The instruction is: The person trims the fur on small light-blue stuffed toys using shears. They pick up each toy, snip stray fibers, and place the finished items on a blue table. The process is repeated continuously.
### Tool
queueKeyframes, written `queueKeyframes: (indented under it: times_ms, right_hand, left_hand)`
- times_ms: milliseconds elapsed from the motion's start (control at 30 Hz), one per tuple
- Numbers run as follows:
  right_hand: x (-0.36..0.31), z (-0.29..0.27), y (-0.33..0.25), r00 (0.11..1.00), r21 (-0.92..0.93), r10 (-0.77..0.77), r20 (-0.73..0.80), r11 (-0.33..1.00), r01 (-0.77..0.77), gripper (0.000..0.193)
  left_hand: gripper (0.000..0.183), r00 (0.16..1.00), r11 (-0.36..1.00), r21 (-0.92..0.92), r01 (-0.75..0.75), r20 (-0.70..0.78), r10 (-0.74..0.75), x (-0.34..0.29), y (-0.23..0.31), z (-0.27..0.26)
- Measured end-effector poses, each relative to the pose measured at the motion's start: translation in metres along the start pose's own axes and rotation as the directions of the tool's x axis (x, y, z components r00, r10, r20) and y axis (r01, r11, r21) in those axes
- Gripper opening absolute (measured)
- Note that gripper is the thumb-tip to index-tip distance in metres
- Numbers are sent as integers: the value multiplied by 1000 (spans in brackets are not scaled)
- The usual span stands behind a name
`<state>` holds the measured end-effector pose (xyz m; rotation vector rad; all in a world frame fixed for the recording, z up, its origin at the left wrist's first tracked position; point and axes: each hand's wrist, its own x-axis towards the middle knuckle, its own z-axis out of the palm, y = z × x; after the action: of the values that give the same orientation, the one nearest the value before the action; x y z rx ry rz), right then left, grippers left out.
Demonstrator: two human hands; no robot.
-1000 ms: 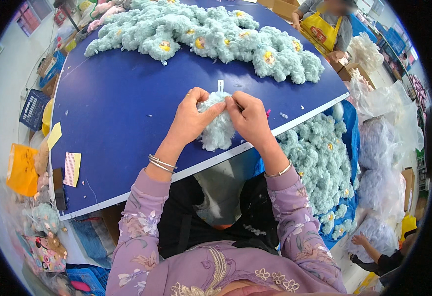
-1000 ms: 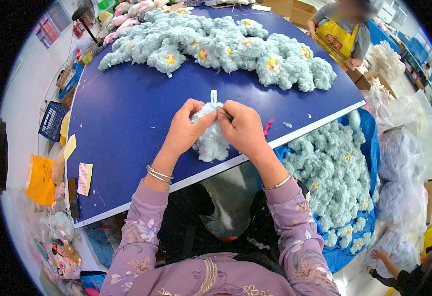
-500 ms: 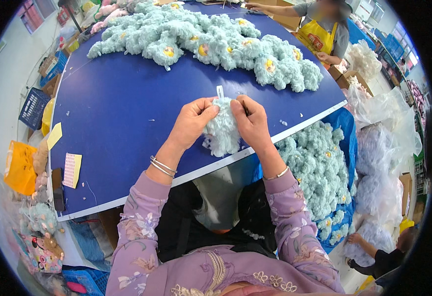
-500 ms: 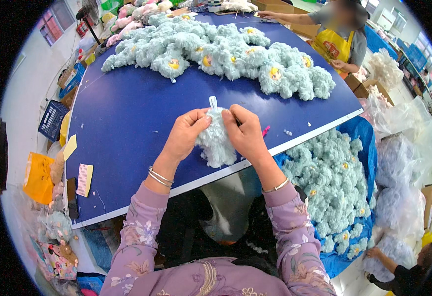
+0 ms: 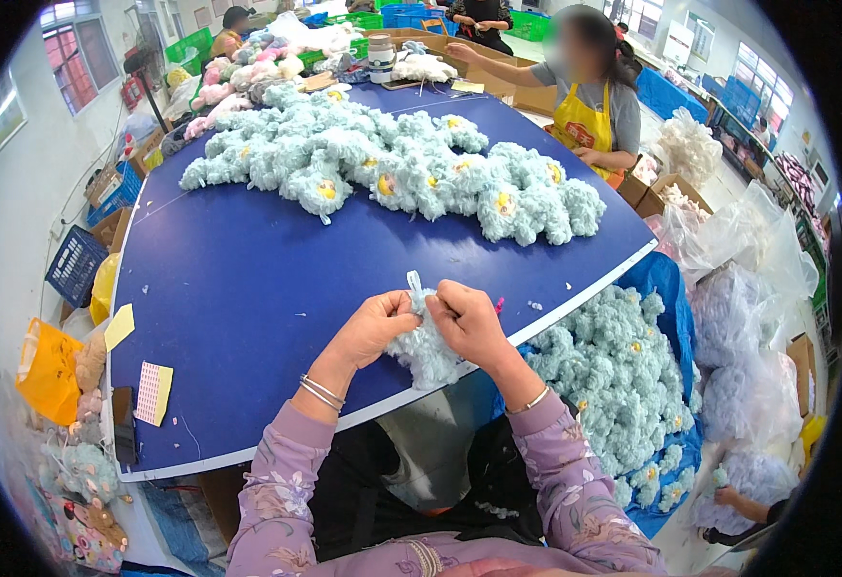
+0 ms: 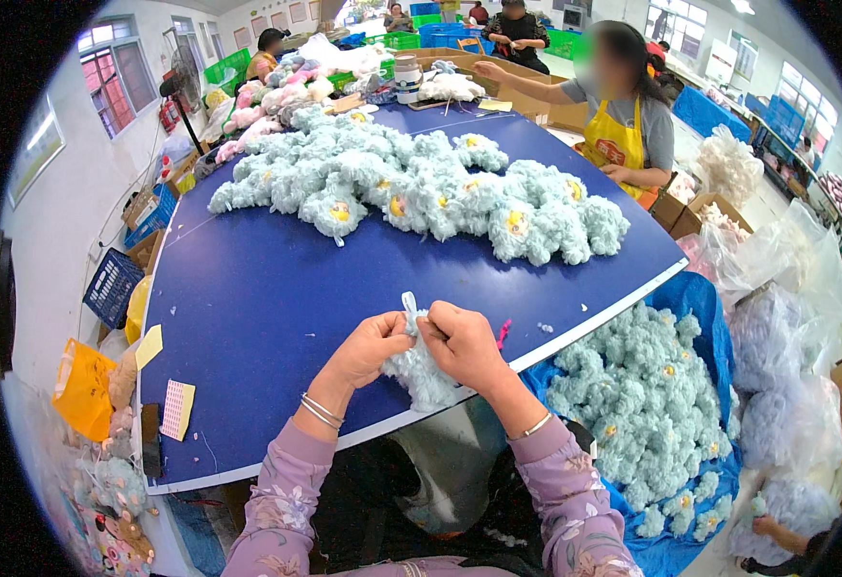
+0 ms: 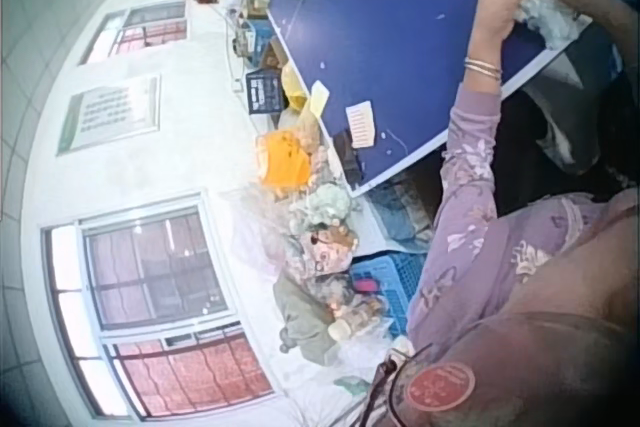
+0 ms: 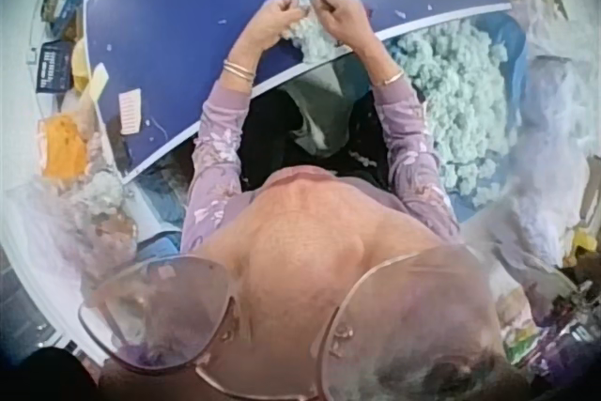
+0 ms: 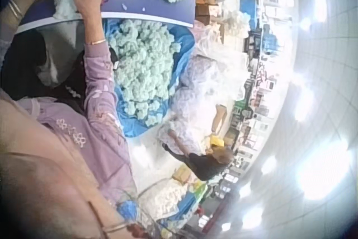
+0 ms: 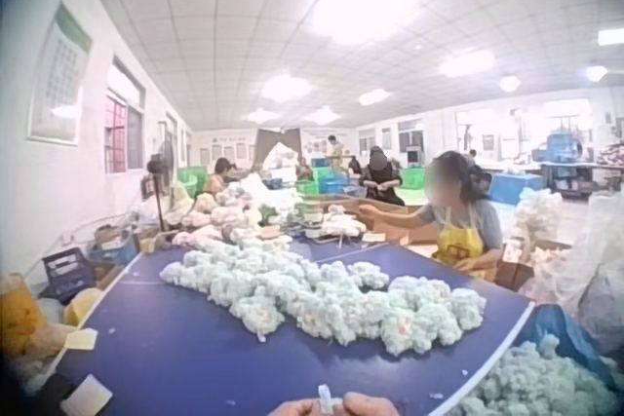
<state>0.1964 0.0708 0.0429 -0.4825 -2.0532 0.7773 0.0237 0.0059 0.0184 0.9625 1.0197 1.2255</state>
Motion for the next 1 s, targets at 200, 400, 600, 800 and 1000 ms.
queueKeyframes:
  times_ms: [200, 400, 600, 800, 1000]
  right_hand:
    - [0, -3, -3, 1000, -10, 9, 28, 1000, -9, 27]
    - [-2, -4, -2, 1000, 28, -10, 27, 1000, 9, 27]
    - [-2, -3, -4, 998, 53, -48, 36, 998, 46, 27]
    - [-4, -5, -8, 991, -28, -60, 121, 998, 63, 22]
    - [-8, 7, -6, 977, -52, -127, 173, 989, 138, 16]
  left_hand:
    - [24, 999, 998, -51, 34, 20, -33, -1, -4, 1]
    - [20, 996, 996, -76, 48, 78, -42, -1, -4, -2]
    - [17, 998, 997, -53, 55, 39, -53, -3, 1, 5]
    - [14, 997, 988, 139, 72, 9, -74, 0, -9, -1]
    - [14, 998, 967, 254, -13, 66, -3, 0, -15, 0]
